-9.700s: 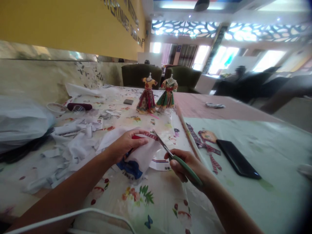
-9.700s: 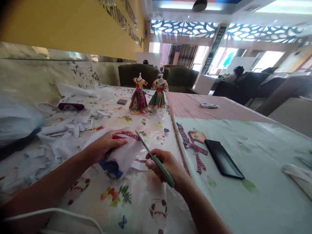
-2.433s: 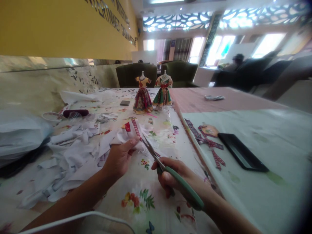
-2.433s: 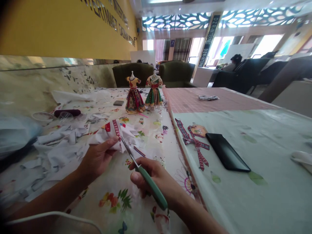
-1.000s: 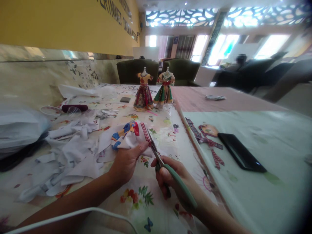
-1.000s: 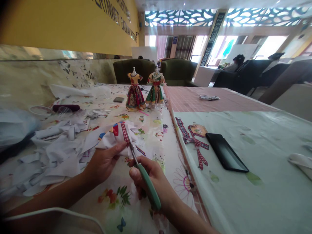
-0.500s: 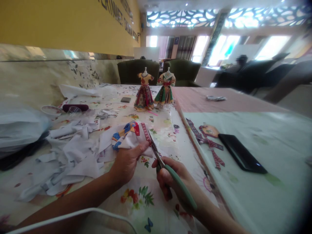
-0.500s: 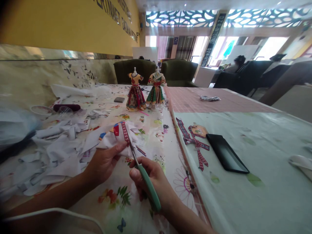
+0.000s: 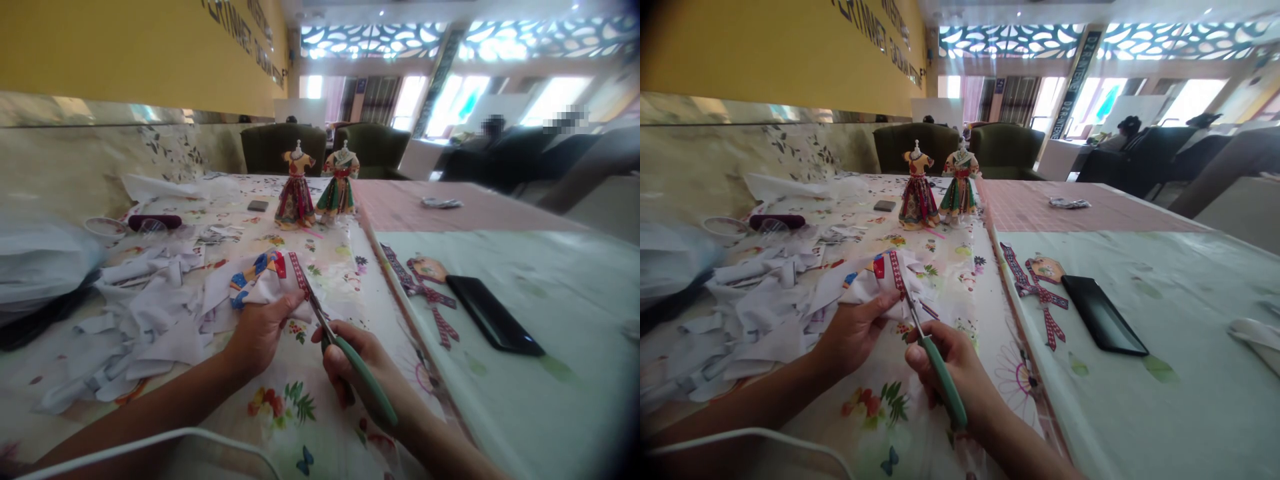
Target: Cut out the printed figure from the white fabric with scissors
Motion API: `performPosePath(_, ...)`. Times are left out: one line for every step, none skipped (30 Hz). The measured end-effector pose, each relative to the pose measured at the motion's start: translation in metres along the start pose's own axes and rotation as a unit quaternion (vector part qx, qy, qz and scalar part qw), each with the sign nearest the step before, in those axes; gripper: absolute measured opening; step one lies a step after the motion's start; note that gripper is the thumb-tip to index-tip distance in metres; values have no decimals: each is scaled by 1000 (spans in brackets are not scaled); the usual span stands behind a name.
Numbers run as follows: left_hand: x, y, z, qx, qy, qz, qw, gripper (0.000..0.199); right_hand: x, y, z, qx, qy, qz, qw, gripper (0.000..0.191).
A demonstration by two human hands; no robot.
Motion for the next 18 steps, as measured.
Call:
performPosePath(0, 0, -1, 0, 4, 1, 1000, 51, -1, 1, -1, 1, -3, 5, 1000, 64)
performPosePath(-1, 0, -2, -1, 9, 3, 1000, 51, -2, 1, -2, 1, -5, 11, 1000, 67)
performPosePath(-2, 1, -3, -2, 14, 6, 1000, 50, -3, 1, -2, 0, -4, 15, 1000, 69)
performPosePath(-3, 1, -4, -3, 18, 10, 1000, 49, -5, 1, -2, -4, 1, 18, 1000, 70)
performPosePath(-4, 2, -5, -2, 21, 13, 1000, 49, -8, 1, -2, -8, 7, 20, 1000, 71)
performPosePath(-5, 3, -6, -1, 24, 14, 1000, 48, -9, 1, -1, -12, 12, 22, 1000, 70)
performPosePath(-6, 4, -7, 1, 24, 14, 1000, 48, -11, 1, 0, -15, 17, 22, 999, 69)
performPosePath(-6, 4, -8, 1, 25, 12, 1000, 47, -12, 1, 0, -16, 20, 22, 999, 67)
performPosePath(-7, 4, -8, -2, 27, 9, 1000, 46, -11, 1, 1, -15, 19, 22, 999, 66)
performPosePath(-8, 4, -8, -6, 28, 6, 1000, 45, -11, 2, 1, -14, 18, 22, 1000, 65)
performPosePath(-9, 3, -8, -13, 29, 2, 999, 44, -10, 2, 1, -12, 16, 22, 1000, 65)
performPosePath(-10, 3, -8, -20, 29, -3, 999, 42, -9, 2, 1, -11, 14, 21, 1000, 65)
performPosePath(-11, 2, -8, -27, 29, -9, 999, 40, -8, 2, 0, -10, 12, 22, 1000, 66)
performPosePath(-12, 2, -9, -34, 26, -15, 999, 37, -7, 2, 0, -11, 10, 22, 1000, 66)
performPosePath(-12, 2, -9, -40, 21, -20, 999, 35, -7, 2, -1, -11, 9, 21, 1000, 67)
performPosePath(-12, 2, -9, -46, 16, -26, 998, 34, -6, 2, -1, -10, 8, 19, 1000, 67)
performPosePath(-13, 3, -9, -51, 11, -30, 998, 33, -6, 2, -2, -7, 8, 17, 1000, 68)
performPosePath(-13, 3, -9, -56, 9, -30, 998, 32, -5, 2, -2, -3, 7, 15, 1000, 68)
Point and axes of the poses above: each hand's wrist, its own z-axis away from the middle knuckle, its own y-axis out of the back of the hand, x = y × z, the point moved 8 cm from there along -z, towards the middle knuckle, and after that the axes turned 9 degrees about x, right-handed, at the moved point
